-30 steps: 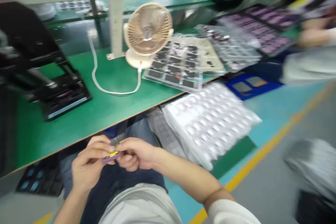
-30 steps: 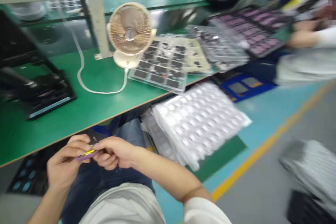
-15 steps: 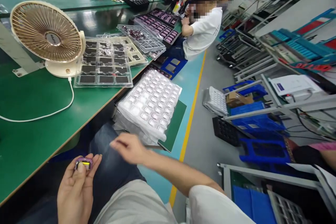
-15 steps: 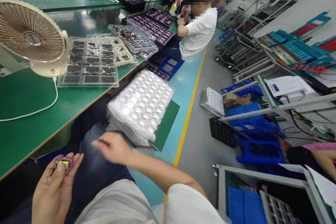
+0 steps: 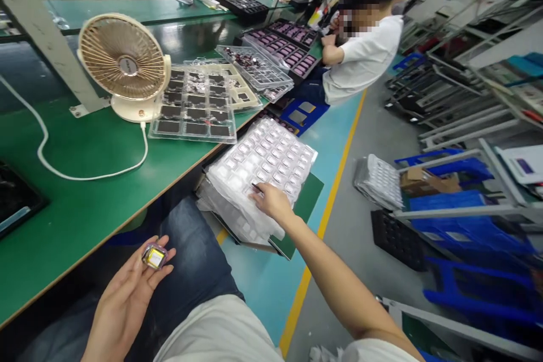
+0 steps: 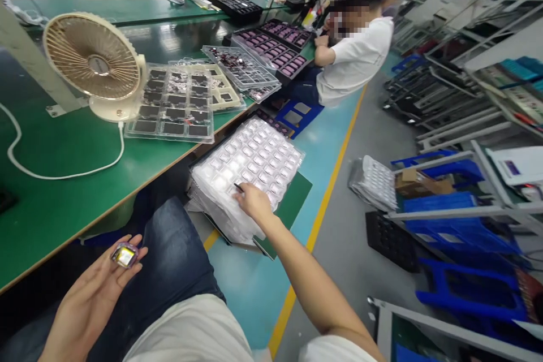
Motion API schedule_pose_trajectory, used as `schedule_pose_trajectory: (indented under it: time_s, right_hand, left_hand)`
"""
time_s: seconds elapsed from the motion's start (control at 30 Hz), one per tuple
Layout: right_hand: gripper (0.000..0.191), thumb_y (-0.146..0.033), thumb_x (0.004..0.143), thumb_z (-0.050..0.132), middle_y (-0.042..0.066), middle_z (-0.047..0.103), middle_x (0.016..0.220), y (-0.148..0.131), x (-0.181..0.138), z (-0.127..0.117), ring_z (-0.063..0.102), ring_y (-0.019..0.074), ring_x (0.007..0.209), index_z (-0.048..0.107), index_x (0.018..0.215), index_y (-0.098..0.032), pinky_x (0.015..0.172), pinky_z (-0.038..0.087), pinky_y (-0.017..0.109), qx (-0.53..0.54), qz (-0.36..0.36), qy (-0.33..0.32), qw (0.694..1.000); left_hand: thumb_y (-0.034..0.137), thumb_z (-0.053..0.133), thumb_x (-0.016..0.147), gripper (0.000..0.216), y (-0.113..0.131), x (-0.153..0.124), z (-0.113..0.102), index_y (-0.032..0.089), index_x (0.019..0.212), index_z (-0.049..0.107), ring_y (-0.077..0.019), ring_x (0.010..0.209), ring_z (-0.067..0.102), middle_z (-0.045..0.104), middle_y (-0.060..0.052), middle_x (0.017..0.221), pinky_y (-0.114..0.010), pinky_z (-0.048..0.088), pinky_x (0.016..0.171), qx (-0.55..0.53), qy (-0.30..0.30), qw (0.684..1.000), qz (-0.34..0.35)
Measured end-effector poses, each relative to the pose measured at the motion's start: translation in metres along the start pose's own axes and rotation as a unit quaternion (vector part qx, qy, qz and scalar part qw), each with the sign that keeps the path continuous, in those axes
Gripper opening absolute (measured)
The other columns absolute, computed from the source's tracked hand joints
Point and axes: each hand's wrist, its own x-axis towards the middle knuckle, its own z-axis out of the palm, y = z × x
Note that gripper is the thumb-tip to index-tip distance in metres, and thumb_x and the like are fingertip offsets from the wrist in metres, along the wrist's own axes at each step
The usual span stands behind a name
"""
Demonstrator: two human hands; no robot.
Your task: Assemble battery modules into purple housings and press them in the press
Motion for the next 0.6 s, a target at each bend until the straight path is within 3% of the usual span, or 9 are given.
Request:
schedule_pose_trajectory:
  time_s: [0.13,0.27,0.33,0.43,0.5,0.6]
  right_hand:
    - [0.029,-0.040,0.102,0.064,0.014,0.080,0.109,-0.008,-0.006,-0.016,0.071,0.0258,0.091,0.078,0.110,-0.016,0.078,0.047,0.032,0.031,-0.017,0.034,0.999]
    - [0.042,-0.059,0.099,0.068,0.007,0.075,0.080,-0.068,-0.037,-0.019,0.061,0.0200,0.064,0.079,0.103,-0.019,0.064,0.047,0.032,0.179,-0.137,0.050,0.973]
    - [0.036,-0.056,0.099,0.071,0.006,0.076,0.081,-0.117,-0.064,-0.012,0.065,0.0208,0.068,0.080,0.098,-0.022,0.065,0.051,0.033,0.283,-0.229,0.039,0.931]
    - [0.016,-0.039,0.100,0.074,0.009,0.081,0.104,-0.189,-0.101,0.004,0.076,0.0247,0.093,0.081,0.100,-0.025,0.084,0.060,0.037,0.402,-0.339,0.011,0.850]
    - [0.009,-0.033,0.099,0.076,0.009,0.083,0.109,-0.222,-0.117,0.015,0.079,0.0255,0.100,0.081,0.102,-0.026,0.091,0.063,0.040,0.463,-0.358,-0.052,0.809]
    - [0.011,-0.035,0.098,0.079,0.009,0.084,0.112,-0.245,-0.127,0.026,0.081,0.0262,0.103,0.083,0.105,-0.027,0.094,0.066,0.043,0.528,-0.330,-0.189,0.760]
  left_hand:
    - [0.038,0.082,0.094,0.047,0.007,-0.008,-0.004,0.020,0.137,0.076,-0.0392,0.130,0.072,0.069,-0.022,0.149,-0.041,0.067,0.097,-0.012,-0.014,1.000,0.021]
    - [0.036,0.083,0.094,0.050,0.009,-0.009,-0.013,0.018,0.139,0.075,-0.0380,0.119,0.077,0.074,-0.023,0.138,-0.044,0.068,0.090,-0.018,-0.041,0.997,0.065]
    - [0.036,0.085,0.092,0.047,0.008,-0.010,-0.018,0.018,0.135,0.077,-0.0366,0.114,0.078,0.077,-0.021,0.131,-0.044,0.067,0.090,-0.025,-0.066,0.993,0.097]
    - [0.036,0.086,0.090,0.043,0.007,-0.015,-0.025,0.018,0.129,0.080,-0.0352,0.110,0.079,0.078,-0.019,0.127,-0.044,0.066,0.091,-0.022,-0.084,0.986,0.141]
    - [0.038,0.086,0.089,0.042,0.009,-0.021,-0.031,0.019,0.127,0.080,-0.0349,0.108,0.079,0.077,-0.019,0.129,-0.044,0.065,0.091,-0.015,-0.084,0.983,0.160]
    - [0.040,0.088,0.086,0.043,0.015,-0.031,-0.043,0.020,0.123,0.081,-0.0350,0.105,0.080,0.077,-0.018,0.126,-0.045,0.066,0.088,-0.025,-0.082,0.980,0.177]
